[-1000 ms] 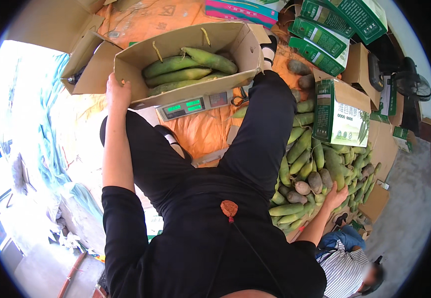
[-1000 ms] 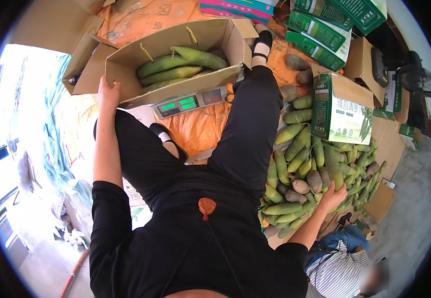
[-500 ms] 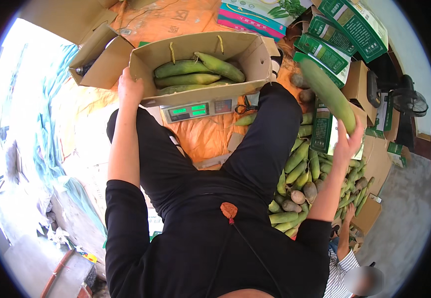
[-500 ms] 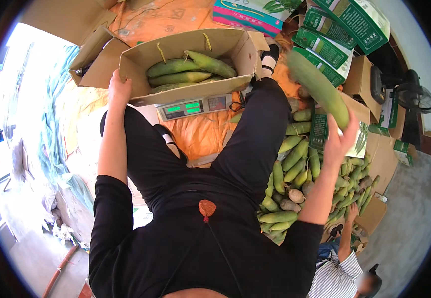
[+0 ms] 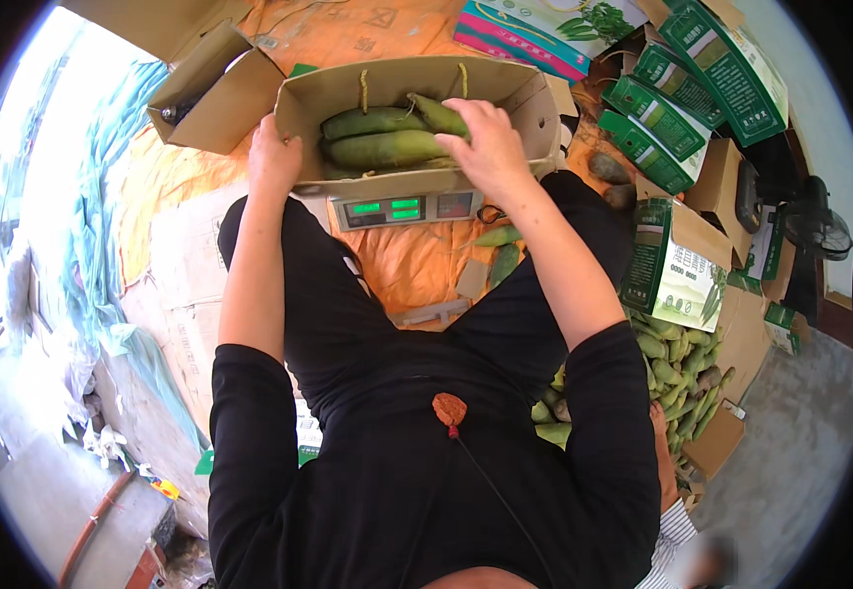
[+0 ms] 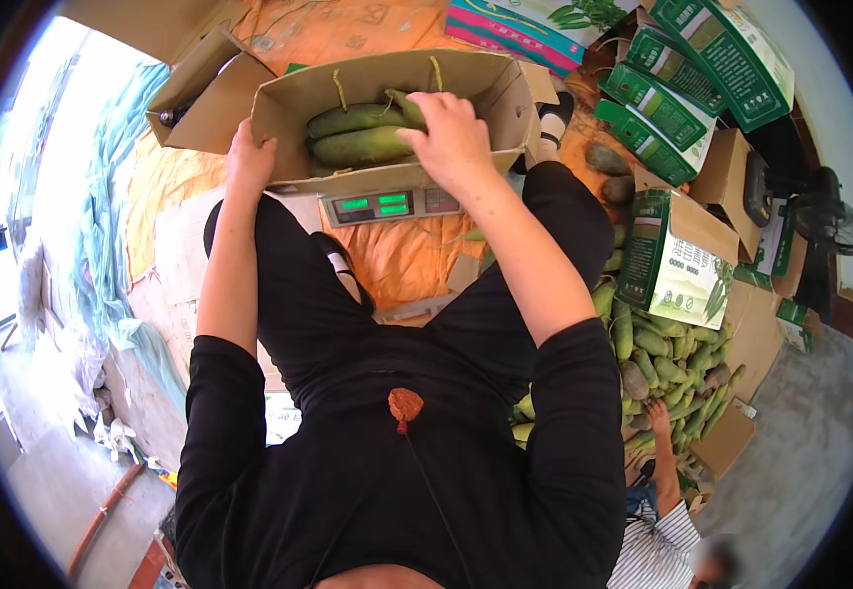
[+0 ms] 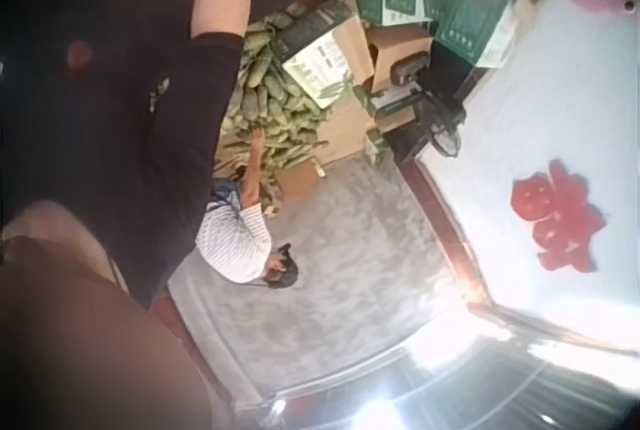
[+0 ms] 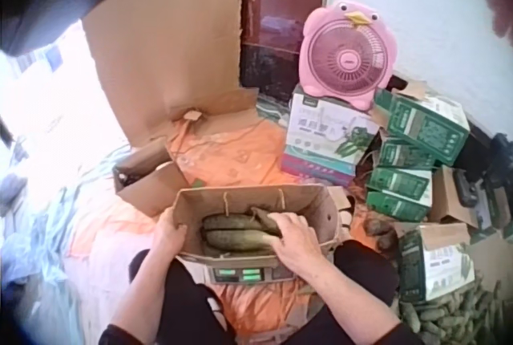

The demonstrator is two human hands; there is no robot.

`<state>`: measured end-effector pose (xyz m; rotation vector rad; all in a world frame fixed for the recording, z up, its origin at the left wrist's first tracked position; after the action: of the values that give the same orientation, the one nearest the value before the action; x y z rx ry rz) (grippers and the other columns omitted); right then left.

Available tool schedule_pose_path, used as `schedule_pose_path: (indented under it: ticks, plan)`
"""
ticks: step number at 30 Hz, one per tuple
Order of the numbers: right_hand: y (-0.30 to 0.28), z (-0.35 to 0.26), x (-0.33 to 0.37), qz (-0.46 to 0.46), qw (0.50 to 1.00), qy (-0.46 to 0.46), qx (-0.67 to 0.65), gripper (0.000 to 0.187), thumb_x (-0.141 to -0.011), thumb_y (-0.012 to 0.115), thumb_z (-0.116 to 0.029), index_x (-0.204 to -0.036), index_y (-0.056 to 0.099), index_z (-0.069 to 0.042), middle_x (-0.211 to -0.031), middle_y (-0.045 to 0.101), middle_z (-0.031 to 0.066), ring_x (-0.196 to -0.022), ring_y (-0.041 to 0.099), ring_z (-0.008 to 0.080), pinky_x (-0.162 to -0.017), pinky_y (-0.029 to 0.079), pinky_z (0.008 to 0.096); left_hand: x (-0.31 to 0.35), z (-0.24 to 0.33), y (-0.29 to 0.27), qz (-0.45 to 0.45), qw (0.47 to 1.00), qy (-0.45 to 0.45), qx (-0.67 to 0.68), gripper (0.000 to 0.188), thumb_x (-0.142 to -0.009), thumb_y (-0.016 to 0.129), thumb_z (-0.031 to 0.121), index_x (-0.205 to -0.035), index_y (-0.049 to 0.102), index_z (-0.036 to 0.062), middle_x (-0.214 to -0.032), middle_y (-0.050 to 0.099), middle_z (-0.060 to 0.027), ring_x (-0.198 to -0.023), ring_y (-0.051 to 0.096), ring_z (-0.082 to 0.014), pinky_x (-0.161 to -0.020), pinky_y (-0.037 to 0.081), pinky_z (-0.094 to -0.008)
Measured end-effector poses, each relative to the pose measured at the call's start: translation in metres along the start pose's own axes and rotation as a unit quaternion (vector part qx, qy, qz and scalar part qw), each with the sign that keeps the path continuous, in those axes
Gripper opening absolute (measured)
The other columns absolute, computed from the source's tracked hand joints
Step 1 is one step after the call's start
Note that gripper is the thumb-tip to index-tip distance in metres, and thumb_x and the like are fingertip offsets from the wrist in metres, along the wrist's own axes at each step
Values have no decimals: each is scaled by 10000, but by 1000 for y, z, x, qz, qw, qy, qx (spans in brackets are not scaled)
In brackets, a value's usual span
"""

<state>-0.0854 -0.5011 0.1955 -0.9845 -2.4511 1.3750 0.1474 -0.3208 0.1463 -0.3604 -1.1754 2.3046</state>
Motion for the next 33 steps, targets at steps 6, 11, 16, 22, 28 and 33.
schedule_pose_path:
  ticks: [6,11,16,22,28,33]
  plan:
    - [-63,54,-12,112,987,36,-106,256,-762,654,-159,-988,630,-43,-947,625,116,-866,601,231,-792,472,328,-3,-2,-3,-7,1000,10,-7,413,-736,585,112,-1129,500,18,-996,581,-216,-964,551,-361,-843,434,-432]
    - [-92,110,-3,141,939,147,-278,234,-820,630,-119,-1012,623,14,-929,642,69,-827,583,107,-766,463,240,-2,2,-1,0,1000,11,-8,425,-741,593,121,-1143,498,17,-989,589,-214,-965,556,-360,-847,435,-426]
    - [-86,136,17,133,910,271,-284,245,-869,598,-189,-1067,615,-46,-956,641,24,-847,566,83,-699,412,216,-2,-3,0,5,1000,0,-8,436,-746,599,127,-1155,495,17,-1001,597,-202,-981,558,-347,-852,435,-419]
    - [-85,132,18,138,901,267,-313,255,-838,615,-121,-1056,610,12,-938,640,65,-846,590,128,-765,454,252,-3,0,-1,11,1000,-2,-16,443,-744,595,128,-1161,494,17,-1016,597,-199,-986,561,-339,-862,433,-418]
    - [-90,131,20,134,907,272,-291,265,-844,607,-134,-1066,602,12,-943,646,82,-858,604,149,-764,456,263,-3,-1,-1,18,1000,5,-17,460,-743,580,122,-1184,489,23,-1031,595,-201,-1002,557,-342,-876,428,-413]
    - [-89,136,22,133,907,278,-285,266,-847,603,-141,-1066,602,10,-939,650,87,-849,609,150,-754,457,263,-1,6,-3,6,1000,-21,-12,471,-741,601,126,-1189,491,34,-1062,590,-208,-1031,550,-343,-886,424,-412]
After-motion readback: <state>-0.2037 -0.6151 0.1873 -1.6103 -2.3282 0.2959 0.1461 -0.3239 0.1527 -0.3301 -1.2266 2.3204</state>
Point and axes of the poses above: each hand's wrist, its own x-axis away from the middle knuckle, its own y-axis out of the palm, z = x × y, the point moved 5 cm from there along -x, towards the middle knuckle
